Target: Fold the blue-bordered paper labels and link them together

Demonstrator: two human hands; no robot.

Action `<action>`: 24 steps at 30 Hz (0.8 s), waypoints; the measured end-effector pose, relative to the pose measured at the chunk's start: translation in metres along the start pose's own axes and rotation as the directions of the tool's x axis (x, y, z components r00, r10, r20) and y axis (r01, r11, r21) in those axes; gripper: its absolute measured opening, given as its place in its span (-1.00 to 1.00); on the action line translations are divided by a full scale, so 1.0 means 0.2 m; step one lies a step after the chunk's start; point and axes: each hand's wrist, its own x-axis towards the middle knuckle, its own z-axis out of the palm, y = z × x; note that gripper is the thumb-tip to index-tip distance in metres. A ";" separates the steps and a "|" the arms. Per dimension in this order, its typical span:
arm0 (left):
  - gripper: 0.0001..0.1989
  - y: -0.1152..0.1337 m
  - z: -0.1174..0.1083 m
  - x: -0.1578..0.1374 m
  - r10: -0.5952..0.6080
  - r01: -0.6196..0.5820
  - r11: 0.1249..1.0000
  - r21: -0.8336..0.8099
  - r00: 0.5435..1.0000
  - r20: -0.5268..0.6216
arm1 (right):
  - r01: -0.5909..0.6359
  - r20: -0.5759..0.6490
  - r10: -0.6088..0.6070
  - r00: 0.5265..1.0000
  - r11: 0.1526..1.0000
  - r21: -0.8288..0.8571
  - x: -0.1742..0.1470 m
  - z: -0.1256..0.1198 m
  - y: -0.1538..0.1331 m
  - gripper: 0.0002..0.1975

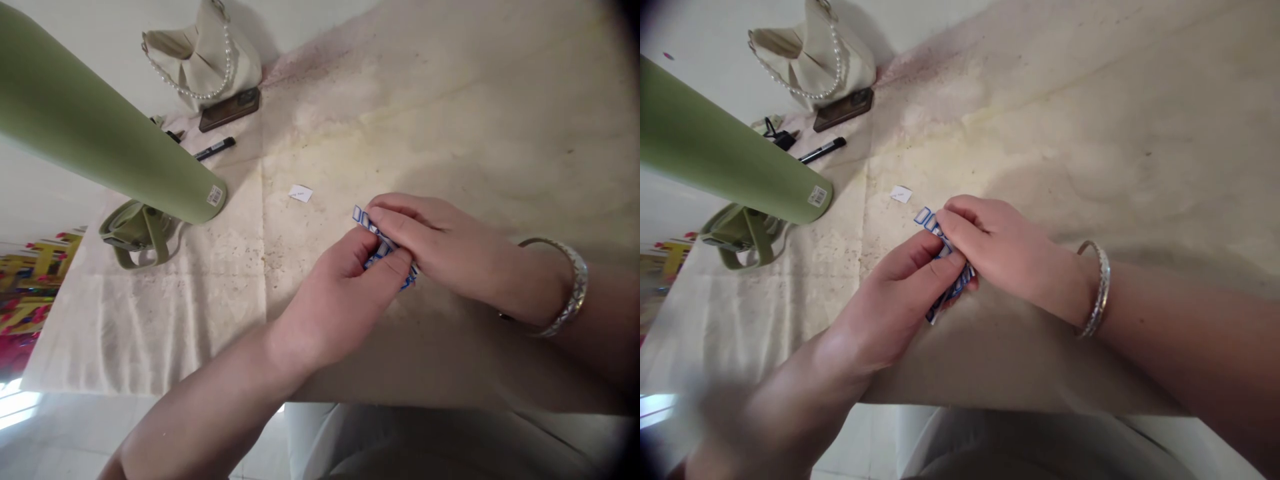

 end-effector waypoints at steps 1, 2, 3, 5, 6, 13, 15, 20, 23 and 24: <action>-0.87 0.00 0.00 0.00 0.003 -0.003 1.000 0.006 1.000 0.002 | 0.009 -0.001 -0.009 1.000 1.000 -0.001 0.00 0.00 0.00 -0.68; -0.87 0.01 0.00 -0.01 0.002 -0.002 1.000 0.013 1.000 0.003 | 0.016 0.003 -0.016 1.000 1.000 -0.005 0.00 0.00 0.00 -0.68; -0.87 0.01 0.00 -0.01 -0.003 0.003 1.000 0.023 1.000 0.002 | 0.019 0.010 -0.019 1.000 1.000 -0.010 0.00 0.00 0.00 -0.68; -0.86 0.02 0.00 -0.02 -0.020 0.020 0.999 0.045 1.000 0.008 | 0.013 0.032 -0.013 0.999 1.000 -0.012 0.00 0.00 -0.01 -0.69; -0.86 0.02 0.00 -0.02 -0.031 0.031 0.998 0.053 0.999 0.015 | 0.008 0.040 -0.008 0.999 1.000 -0.010 0.00 -0.01 -0.01 -0.69; -0.84 0.03 0.01 -0.04 -0.035 0.032 0.993 0.110 0.999 0.023 | 0.060 0.041 -0.059 0.997 0.998 -0.036 -0.01 0.00 -0.01 -0.69; -0.79 0.03 0.01 -0.04 -0.032 0.029 0.988 0.150 0.999 0.019 | 0.057 0.043 -0.056 0.997 0.998 -0.036 -0.01 0.00 0.00 -0.69; -0.76 0.02 0.01 -0.05 -0.007 0.003 0.984 0.175 1.000 0.023 | 0.077 0.040 -0.075 0.996 0.996 -0.038 -0.01 0.00 0.00 -0.70; -0.84 0.03 0.01 -0.05 0.007 -0.010 0.987 0.158 1.000 0.020 | 0.079 0.033 -0.077 0.996 0.995 -0.058 -0.01 0.00 0.00 -0.69; -0.86 0.03 0.01 -0.05 0.009 -0.012 0.988 0.157 1.000 0.022 | 0.079 0.034 -0.077 0.996 0.995 -0.064 -0.01 0.00 0.00 -0.68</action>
